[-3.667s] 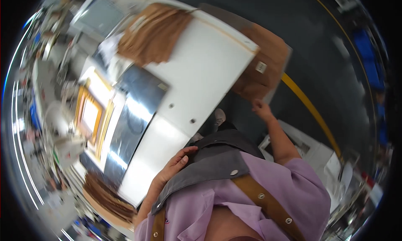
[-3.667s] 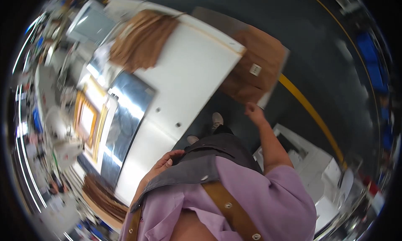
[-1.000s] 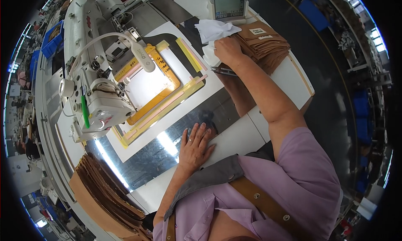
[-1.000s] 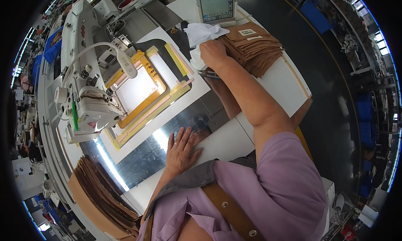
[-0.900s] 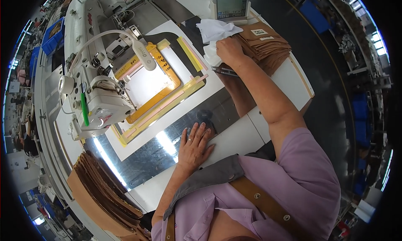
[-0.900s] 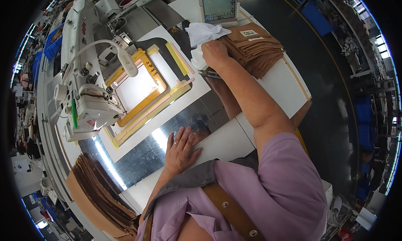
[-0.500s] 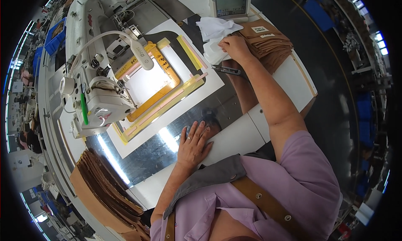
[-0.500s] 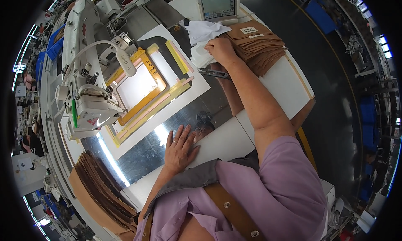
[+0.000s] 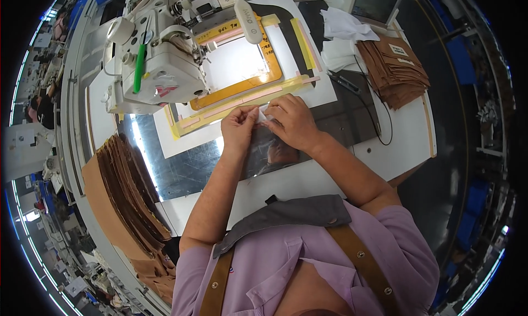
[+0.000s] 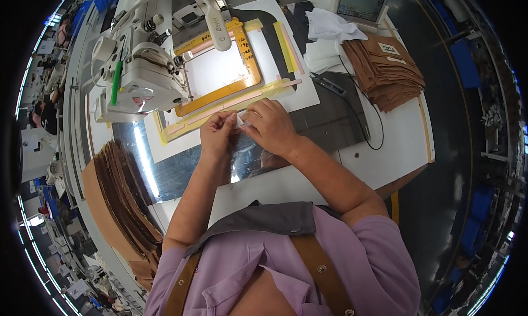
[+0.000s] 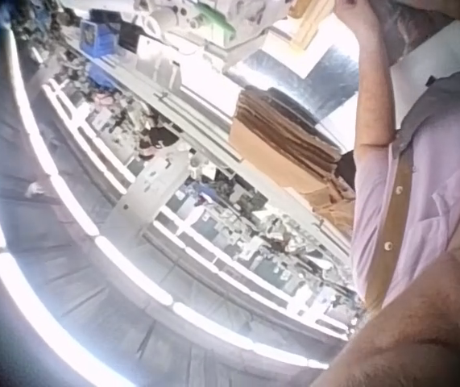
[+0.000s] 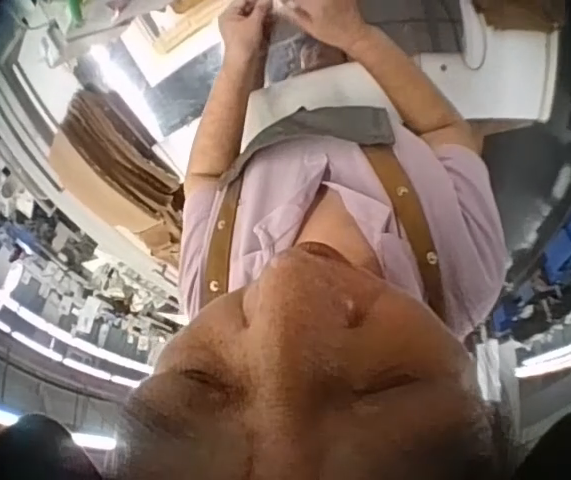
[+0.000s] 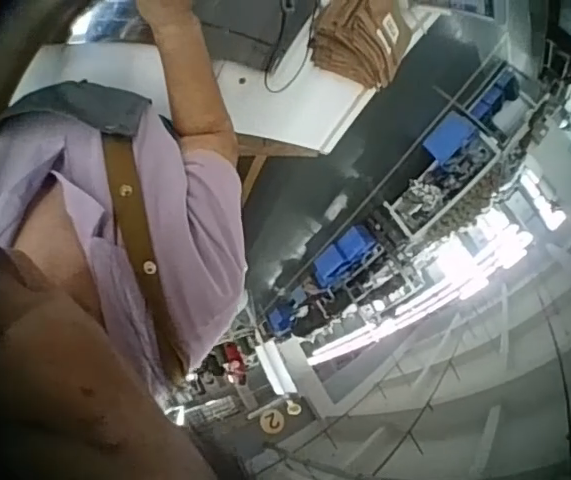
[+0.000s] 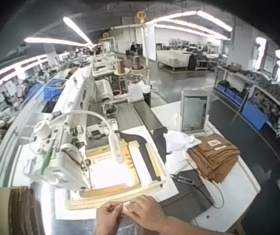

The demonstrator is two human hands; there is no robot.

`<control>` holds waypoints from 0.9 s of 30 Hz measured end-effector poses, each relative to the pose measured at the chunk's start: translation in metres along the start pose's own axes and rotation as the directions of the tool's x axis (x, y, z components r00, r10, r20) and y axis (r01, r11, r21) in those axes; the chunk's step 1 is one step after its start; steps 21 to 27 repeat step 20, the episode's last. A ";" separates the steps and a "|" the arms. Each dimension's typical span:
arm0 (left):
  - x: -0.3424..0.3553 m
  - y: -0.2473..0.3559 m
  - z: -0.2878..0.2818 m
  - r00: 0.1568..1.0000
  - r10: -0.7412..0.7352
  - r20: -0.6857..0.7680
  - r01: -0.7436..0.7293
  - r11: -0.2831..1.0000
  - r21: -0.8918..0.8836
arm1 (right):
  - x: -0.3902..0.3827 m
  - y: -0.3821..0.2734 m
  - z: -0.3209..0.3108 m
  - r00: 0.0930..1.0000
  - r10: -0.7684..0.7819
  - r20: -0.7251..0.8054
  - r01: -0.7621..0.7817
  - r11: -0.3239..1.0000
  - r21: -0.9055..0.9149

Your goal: Positioning leather labels on larger leather or fabric pieces and using an automated industrial sewing machine to stitch them.

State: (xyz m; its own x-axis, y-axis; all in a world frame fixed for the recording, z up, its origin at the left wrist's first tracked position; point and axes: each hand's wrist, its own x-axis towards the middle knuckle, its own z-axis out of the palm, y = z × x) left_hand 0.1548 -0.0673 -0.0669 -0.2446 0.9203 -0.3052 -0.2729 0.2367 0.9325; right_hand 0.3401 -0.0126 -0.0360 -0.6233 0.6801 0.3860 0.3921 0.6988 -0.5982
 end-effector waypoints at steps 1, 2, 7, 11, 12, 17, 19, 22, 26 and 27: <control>-0.001 0.001 -0.007 0.994 0.043 -0.097 -0.043 0.999 -0.001 | -0.001 0.000 0.006 1.000 -0.003 0.005 0.003 1.000 0.007; -0.002 0.003 -0.017 0.987 0.057 -0.153 -0.038 0.992 0.122 | -0.002 0.001 0.010 0.999 -0.035 0.000 0.035 0.999 -0.028; -0.002 0.014 -0.048 0.915 0.265 -0.304 -0.162 0.932 0.325 | -0.006 0.004 0.014 0.989 -0.074 0.130 0.093 0.985 -0.147; -0.007 0.012 -0.059 0.864 0.395 -0.313 -0.252 0.876 0.410 | -0.016 -0.002 0.011 0.973 -0.072 0.219 0.123 0.966 -0.226; -0.008 0.014 -0.059 0.858 0.409 -0.310 -0.259 0.867 0.427 | -0.019 -0.003 0.012 0.961 -0.048 0.272 0.108 0.972 -0.209; -0.024 0.023 -0.062 0.622 0.779 0.077 -0.359 0.197 0.912 | -0.020 -0.002 0.013 0.945 -0.005 0.328 0.109 0.948 -0.298; -0.034 0.023 -0.059 0.719 0.613 0.327 -0.489 0.113 0.865 | -0.016 0.000 0.012 0.936 0.012 0.352 0.099 0.950 -0.295; -0.035 0.023 -0.061 0.722 0.610 0.327 -0.487 0.111 0.866 | -0.011 0.003 0.012 0.925 -0.007 0.380 0.129 0.946 -0.298; -0.035 0.023 -0.061 0.722 0.610 0.327 -0.487 0.111 0.866 | -0.011 0.003 0.012 0.925 -0.007 0.380 0.129 0.946 -0.298; -0.035 0.023 -0.061 0.722 0.610 0.327 -0.487 0.111 0.866 | -0.011 0.003 0.012 0.925 -0.007 0.380 0.129 0.946 -0.298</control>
